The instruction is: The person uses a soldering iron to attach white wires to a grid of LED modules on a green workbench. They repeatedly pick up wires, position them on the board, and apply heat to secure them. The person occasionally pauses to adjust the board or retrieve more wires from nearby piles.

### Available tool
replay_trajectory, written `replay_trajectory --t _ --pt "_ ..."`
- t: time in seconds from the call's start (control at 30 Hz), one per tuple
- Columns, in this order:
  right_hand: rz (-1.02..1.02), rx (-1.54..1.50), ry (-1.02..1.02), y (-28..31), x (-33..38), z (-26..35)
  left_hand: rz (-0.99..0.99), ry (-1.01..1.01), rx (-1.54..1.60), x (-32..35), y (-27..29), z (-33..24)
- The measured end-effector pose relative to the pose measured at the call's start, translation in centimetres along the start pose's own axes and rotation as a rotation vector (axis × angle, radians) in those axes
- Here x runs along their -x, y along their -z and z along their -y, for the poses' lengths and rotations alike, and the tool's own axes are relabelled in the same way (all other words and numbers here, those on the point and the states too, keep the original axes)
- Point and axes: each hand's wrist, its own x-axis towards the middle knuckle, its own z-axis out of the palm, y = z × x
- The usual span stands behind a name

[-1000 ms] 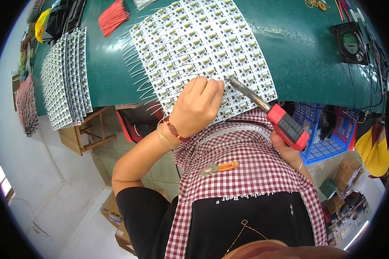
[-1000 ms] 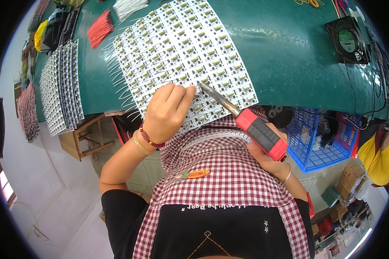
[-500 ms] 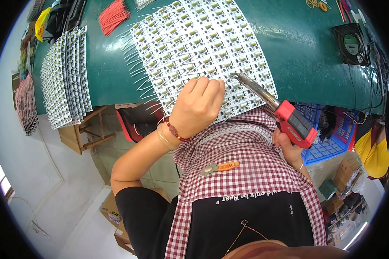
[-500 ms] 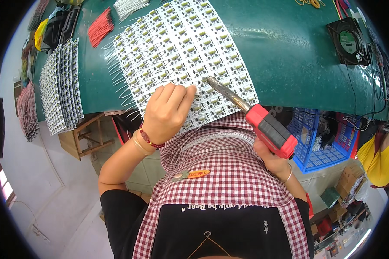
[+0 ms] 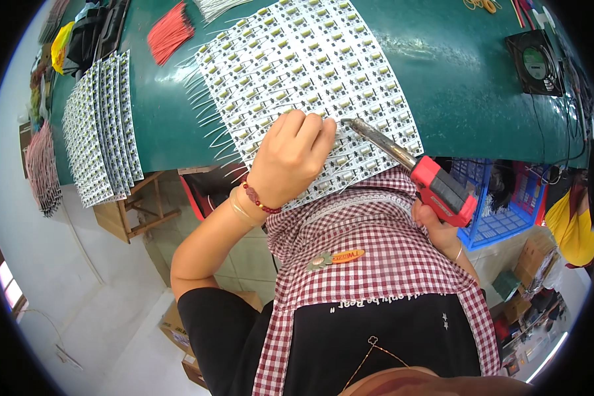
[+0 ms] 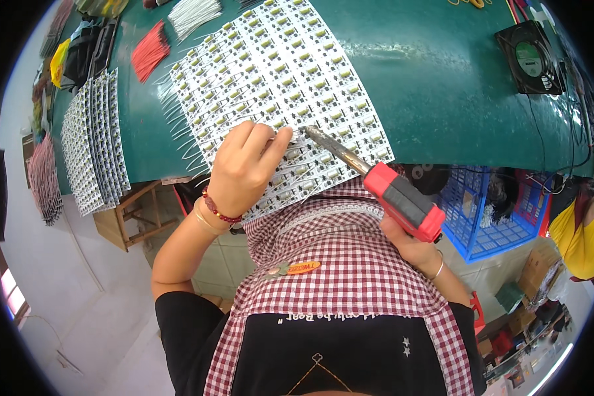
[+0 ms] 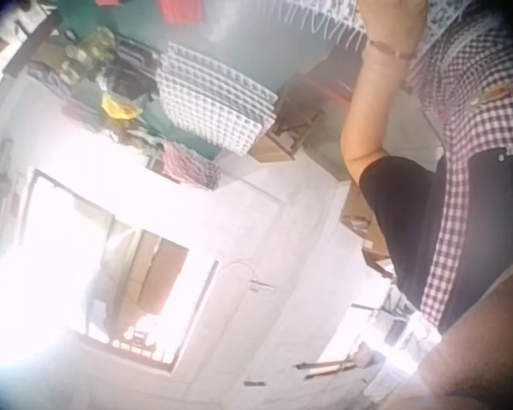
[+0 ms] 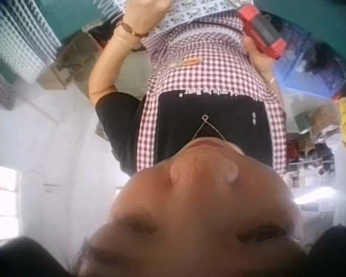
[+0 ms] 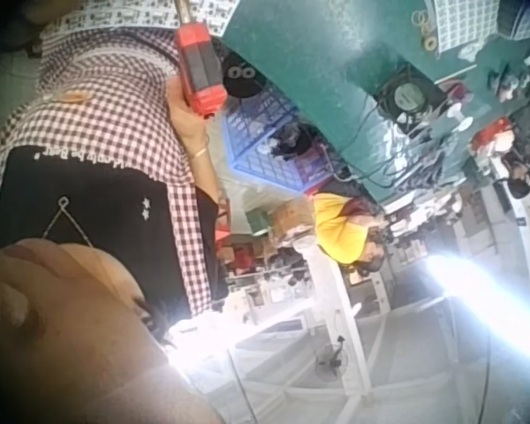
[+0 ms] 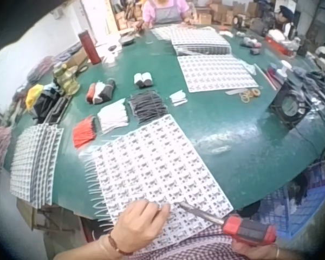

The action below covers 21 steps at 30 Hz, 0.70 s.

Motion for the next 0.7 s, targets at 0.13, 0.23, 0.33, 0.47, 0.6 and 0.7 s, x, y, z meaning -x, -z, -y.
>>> replay_trajectory --t 0.13,0.23,0.33,0.47,0.6,0.7 --pt "0.039 0.015 0.023 0.2 -0.3 0.3 0.025 -0.012 0.020 -0.4 0.2 0.1" --pt "0.006 0.000 0.028 0.0 -0.3 0.2 0.024 -0.010 0.054 -0.6 0.2 0.2" --pt "-0.001 0.039 0.012 -0.1 -0.2 0.2 0.033 -0.017 0.059 -0.6 0.1 0.3" --pt "0.020 0.076 -0.002 0.1 -0.1 0.1 0.044 -0.015 0.061 -0.6 0.2 0.3" --pt "0.016 -0.135 -0.076 -0.3 -0.1 1.1 0.070 -0.011 0.069 -0.6 0.3 0.4" --pt "0.025 -0.273 -0.056 -0.7 -0.8 2.2 0.087 -0.020 0.066 -0.9 0.4 0.2"
